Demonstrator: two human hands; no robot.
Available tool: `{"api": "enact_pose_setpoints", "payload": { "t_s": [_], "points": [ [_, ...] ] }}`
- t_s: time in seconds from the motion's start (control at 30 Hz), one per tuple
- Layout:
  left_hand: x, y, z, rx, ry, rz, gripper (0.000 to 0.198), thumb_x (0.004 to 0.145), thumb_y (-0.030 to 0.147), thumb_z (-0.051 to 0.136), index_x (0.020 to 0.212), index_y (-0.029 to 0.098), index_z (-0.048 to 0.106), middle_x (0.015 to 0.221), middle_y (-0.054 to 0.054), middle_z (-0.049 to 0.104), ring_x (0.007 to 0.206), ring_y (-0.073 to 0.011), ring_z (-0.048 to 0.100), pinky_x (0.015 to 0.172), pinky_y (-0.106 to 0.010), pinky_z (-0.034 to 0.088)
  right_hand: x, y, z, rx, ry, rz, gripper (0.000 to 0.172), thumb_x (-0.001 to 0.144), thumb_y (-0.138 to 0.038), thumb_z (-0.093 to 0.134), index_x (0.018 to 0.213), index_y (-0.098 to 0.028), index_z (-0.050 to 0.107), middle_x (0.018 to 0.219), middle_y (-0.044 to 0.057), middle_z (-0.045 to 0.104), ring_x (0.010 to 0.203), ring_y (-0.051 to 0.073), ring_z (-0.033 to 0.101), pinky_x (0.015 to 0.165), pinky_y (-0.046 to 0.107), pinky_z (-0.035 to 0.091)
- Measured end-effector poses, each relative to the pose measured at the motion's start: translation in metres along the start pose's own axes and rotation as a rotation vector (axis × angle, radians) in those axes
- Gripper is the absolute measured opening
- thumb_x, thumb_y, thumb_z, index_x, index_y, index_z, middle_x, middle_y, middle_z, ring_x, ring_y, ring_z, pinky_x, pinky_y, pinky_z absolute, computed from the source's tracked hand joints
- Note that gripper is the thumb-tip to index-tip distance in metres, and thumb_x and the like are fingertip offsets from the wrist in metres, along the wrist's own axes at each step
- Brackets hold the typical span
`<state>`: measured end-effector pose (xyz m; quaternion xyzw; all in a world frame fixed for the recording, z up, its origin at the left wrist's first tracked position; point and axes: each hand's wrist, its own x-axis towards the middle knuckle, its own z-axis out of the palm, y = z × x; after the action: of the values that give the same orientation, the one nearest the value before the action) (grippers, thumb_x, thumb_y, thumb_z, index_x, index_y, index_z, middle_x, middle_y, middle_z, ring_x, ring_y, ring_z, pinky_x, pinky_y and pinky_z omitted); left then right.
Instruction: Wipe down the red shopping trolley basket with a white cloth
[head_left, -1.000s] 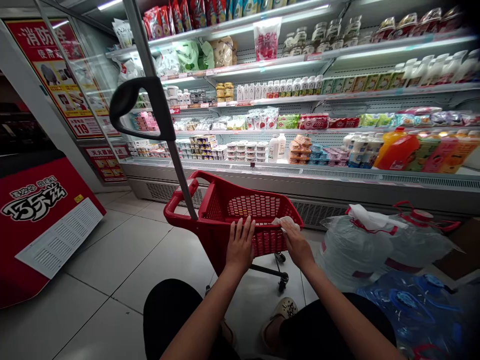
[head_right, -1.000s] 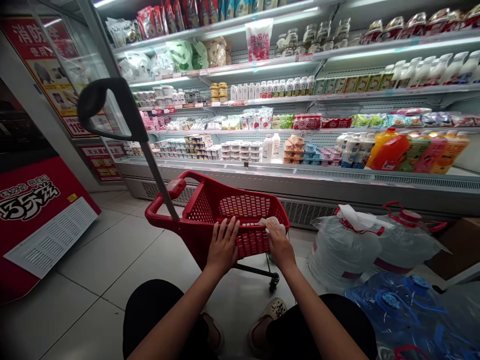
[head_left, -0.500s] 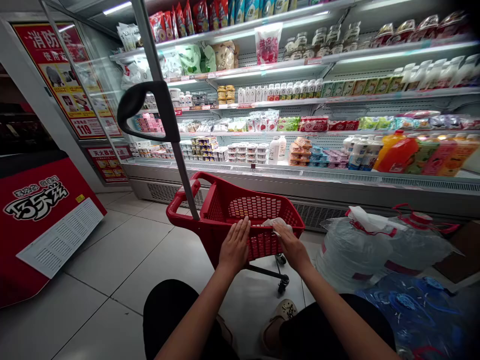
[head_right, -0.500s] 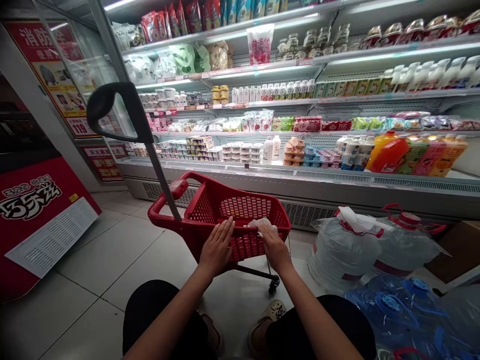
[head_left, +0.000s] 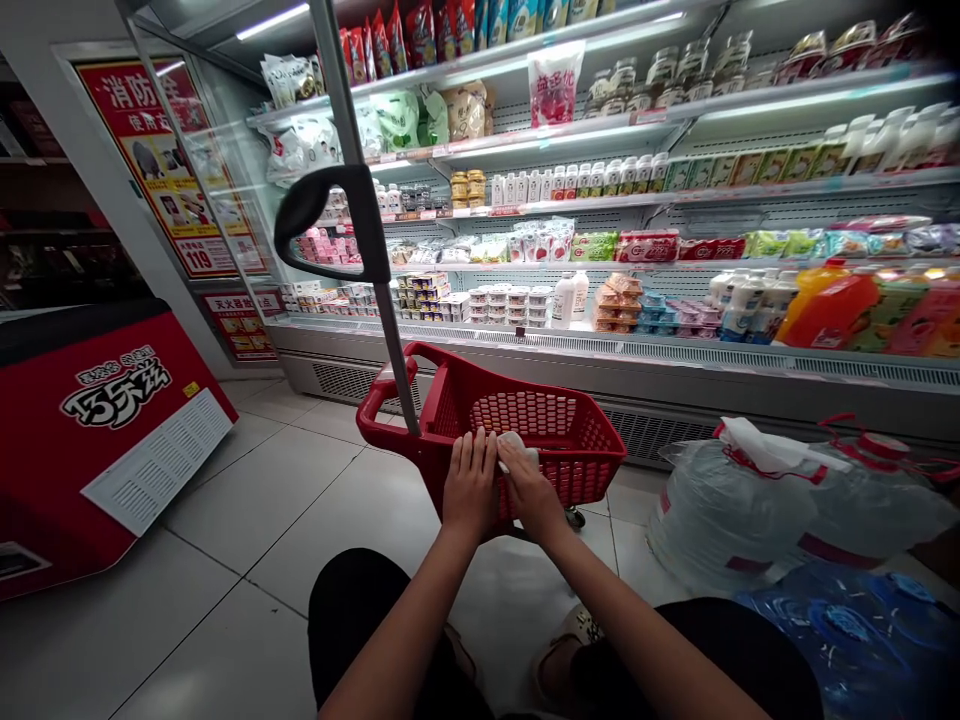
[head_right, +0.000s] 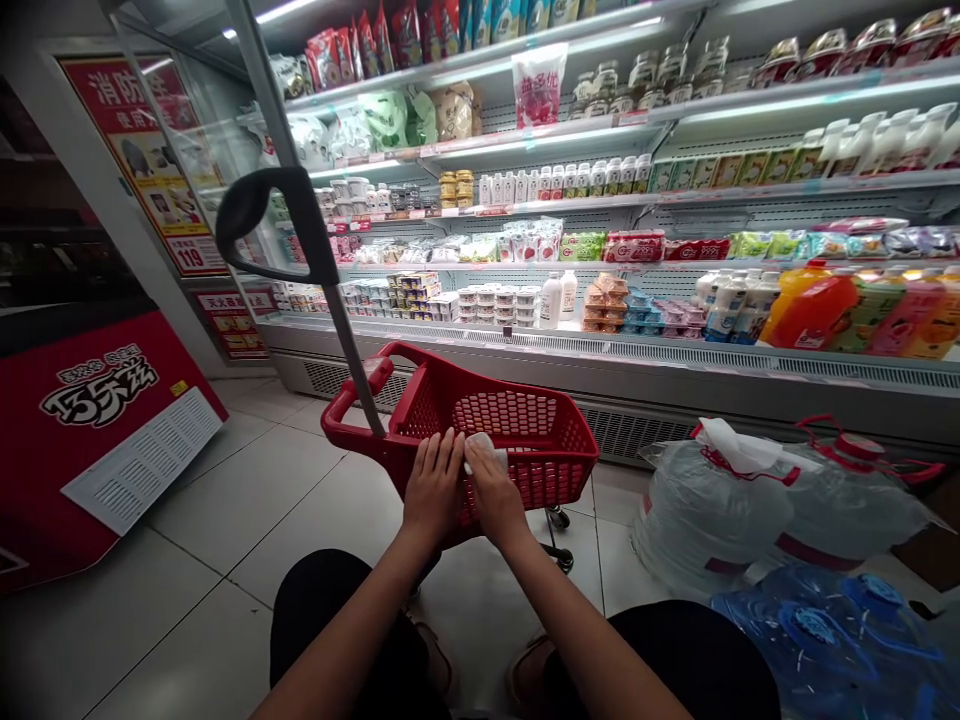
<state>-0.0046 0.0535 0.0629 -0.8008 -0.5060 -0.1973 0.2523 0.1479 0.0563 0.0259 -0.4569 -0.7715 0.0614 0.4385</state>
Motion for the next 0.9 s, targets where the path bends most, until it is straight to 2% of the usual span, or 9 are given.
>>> {"api": "enact_pose_setpoints", "payload": {
  "t_s": [0.1,0.2,0.33,0.43,0.53,0.67,0.73,0.8,0.9],
  "points": [
    [-0.004,-0.003,0.002,0.002,0.018,0.011,0.069,0.096,0.021,0.049,0.163,0.008,0.033,0.168,-0.014,0.037,0.155,-0.0317,0.036,0.131,-0.050,0.024,0.001,-0.006,0.002,0.031,-0.009,-0.049,0.057,0.108,-0.021,0.031,0.164,-0.025,0.036,0.165,0.007,0.044,0.154,0.022,0.038,0.126,0.048,0.037],
    [-0.005,-0.005,0.001,-0.009,0.009,0.028,0.078,0.092,0.018,0.050,0.165,0.009,0.026,0.170,-0.014,0.034,0.156,-0.0309,0.034,0.131,-0.050,0.023,-0.010,0.013,-0.015,0.006,-0.007,-0.054,0.055,0.108,-0.023,0.032,0.163,-0.029,0.038,0.163,0.004,0.047,0.154,0.021,0.039,0.126,0.049,0.036],
    [-0.003,-0.004,-0.003,-0.023,-0.011,0.033,0.083,0.090,0.020,0.053,0.166,0.009,0.022,0.170,-0.014,0.033,0.155,-0.0321,0.034,0.132,-0.049,0.022,-0.031,0.054,-0.047,-0.058,0.070,0.080,0.050,0.110,-0.033,0.034,0.159,-0.031,0.046,0.159,0.003,0.053,0.151,0.023,0.043,0.126,0.051,0.037],
    [-0.002,0.000,-0.005,-0.032,-0.009,0.035,0.086,0.089,0.020,0.054,0.167,0.009,0.020,0.171,-0.015,0.032,0.155,-0.0334,0.035,0.131,-0.050,0.023,-0.035,0.064,-0.058,-0.068,0.101,0.180,0.049,0.111,-0.040,0.034,0.156,-0.030,0.050,0.157,0.005,0.055,0.150,0.024,0.045,0.125,0.053,0.038],
    [-0.001,0.004,-0.003,-0.045,0.004,0.028,0.089,0.089,0.017,0.054,0.168,0.010,0.014,0.171,-0.016,0.031,0.155,-0.0333,0.034,0.131,-0.051,0.024,-0.024,0.043,-0.047,-0.046,0.053,0.193,0.049,0.111,-0.040,0.033,0.156,-0.030,0.050,0.157,0.006,0.055,0.151,0.025,0.044,0.124,0.054,0.039],
    [-0.001,0.005,-0.003,-0.059,0.049,0.011,0.086,0.093,0.012,0.046,0.169,0.010,0.005,0.170,-0.016,0.032,0.155,-0.0288,0.036,0.130,-0.049,0.028,-0.007,-0.006,-0.015,0.051,-0.027,0.038,0.052,0.111,-0.034,0.031,0.162,-0.028,0.040,0.165,0.004,0.044,0.155,0.022,0.036,0.126,0.049,0.037],
    [-0.001,0.001,-0.006,-0.067,0.069,0.027,0.083,0.095,0.010,0.043,0.168,0.009,0.004,0.171,-0.016,0.030,0.156,-0.0266,0.036,0.129,-0.046,0.029,-0.003,-0.021,-0.006,0.087,-0.032,-0.016,0.053,0.111,-0.031,0.031,0.164,-0.027,0.035,0.167,0.005,0.041,0.156,0.021,0.035,0.127,0.047,0.037],
    [-0.003,-0.006,-0.012,-0.079,0.070,0.072,0.085,0.094,0.009,0.044,0.168,0.009,0.004,0.172,-0.015,0.027,0.157,-0.0244,0.034,0.129,-0.044,0.029,-0.005,-0.020,-0.005,0.082,-0.032,-0.057,0.054,0.111,-0.029,0.031,0.165,-0.028,0.033,0.167,0.005,0.041,0.155,0.021,0.035,0.127,0.047,0.036],
    [-0.006,-0.019,-0.020,-0.077,0.052,0.089,0.088,0.091,0.012,0.049,0.169,0.011,0.008,0.174,-0.013,0.022,0.160,-0.0245,0.025,0.131,-0.045,0.026,-0.013,0.001,-0.018,0.024,-0.020,-0.081,0.055,0.110,-0.026,0.031,0.165,-0.031,0.034,0.165,0.003,0.044,0.154,0.022,0.037,0.128,0.049,0.034]
  ]
}}
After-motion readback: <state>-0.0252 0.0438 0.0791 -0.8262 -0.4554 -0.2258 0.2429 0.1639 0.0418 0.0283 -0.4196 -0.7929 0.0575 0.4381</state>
